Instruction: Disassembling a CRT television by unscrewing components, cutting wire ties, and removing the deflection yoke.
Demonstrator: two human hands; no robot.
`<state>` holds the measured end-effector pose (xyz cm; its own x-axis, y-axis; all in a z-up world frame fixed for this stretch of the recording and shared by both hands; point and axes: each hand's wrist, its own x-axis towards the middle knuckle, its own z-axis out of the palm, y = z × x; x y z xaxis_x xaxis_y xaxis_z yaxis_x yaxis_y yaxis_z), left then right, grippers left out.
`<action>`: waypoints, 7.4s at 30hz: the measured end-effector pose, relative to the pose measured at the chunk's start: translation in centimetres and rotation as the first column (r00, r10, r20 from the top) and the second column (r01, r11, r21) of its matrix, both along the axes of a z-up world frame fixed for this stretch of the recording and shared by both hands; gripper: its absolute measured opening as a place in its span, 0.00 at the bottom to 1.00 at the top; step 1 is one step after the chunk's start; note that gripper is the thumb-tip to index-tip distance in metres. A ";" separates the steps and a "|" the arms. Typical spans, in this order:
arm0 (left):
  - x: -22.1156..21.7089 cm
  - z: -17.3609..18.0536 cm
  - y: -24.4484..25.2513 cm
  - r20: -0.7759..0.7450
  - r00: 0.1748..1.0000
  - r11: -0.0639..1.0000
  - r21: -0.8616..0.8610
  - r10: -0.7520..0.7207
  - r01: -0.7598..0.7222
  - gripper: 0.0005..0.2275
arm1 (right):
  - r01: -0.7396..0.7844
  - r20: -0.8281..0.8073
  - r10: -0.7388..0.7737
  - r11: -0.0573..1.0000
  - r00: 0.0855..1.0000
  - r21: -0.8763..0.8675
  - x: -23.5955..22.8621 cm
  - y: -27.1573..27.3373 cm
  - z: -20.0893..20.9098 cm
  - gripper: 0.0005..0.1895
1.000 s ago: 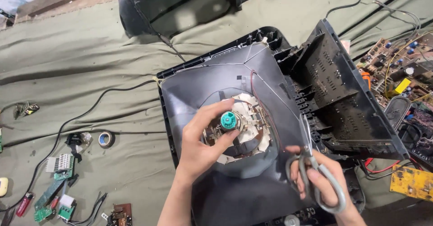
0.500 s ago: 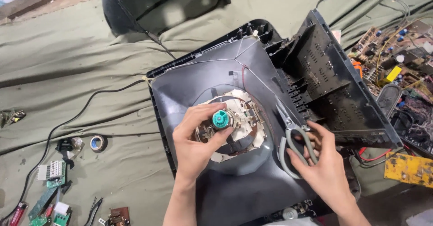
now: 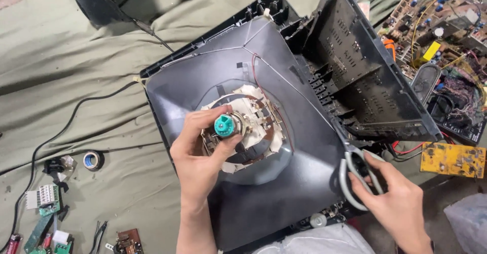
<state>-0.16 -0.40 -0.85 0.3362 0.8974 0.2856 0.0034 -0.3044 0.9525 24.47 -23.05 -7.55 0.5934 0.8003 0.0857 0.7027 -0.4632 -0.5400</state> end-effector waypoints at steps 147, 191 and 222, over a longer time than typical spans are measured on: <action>-1.2 -5.2 2.3 0.381 0.924 0.980 -0.177 -0.020 0.094 0.33 | -0.455 0.150 0.577 0.431 0.803 0.779 -9.5 19.2 3.8 0.19; -1.4 -3.7 1.5 0.087 0.977 0.852 0.479 0.193 -0.211 0.34 | -0.473 -0.133 0.762 0.518 0.634 0.712 -7.7 19.7 4.5 0.31; -1.6 -6.7 2.7 0.425 0.905 0.977 0.204 -0.030 -0.064 0.27 | -0.469 -0.157 0.828 0.449 0.538 0.761 -7.7 20.0 5.0 0.28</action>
<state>-1.76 2.33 -7.54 0.1265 0.8064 0.5777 -0.3788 -0.4989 0.7795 16.78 -3.03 -2.57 0.0042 0.8220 0.5695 0.2166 0.5552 -0.8030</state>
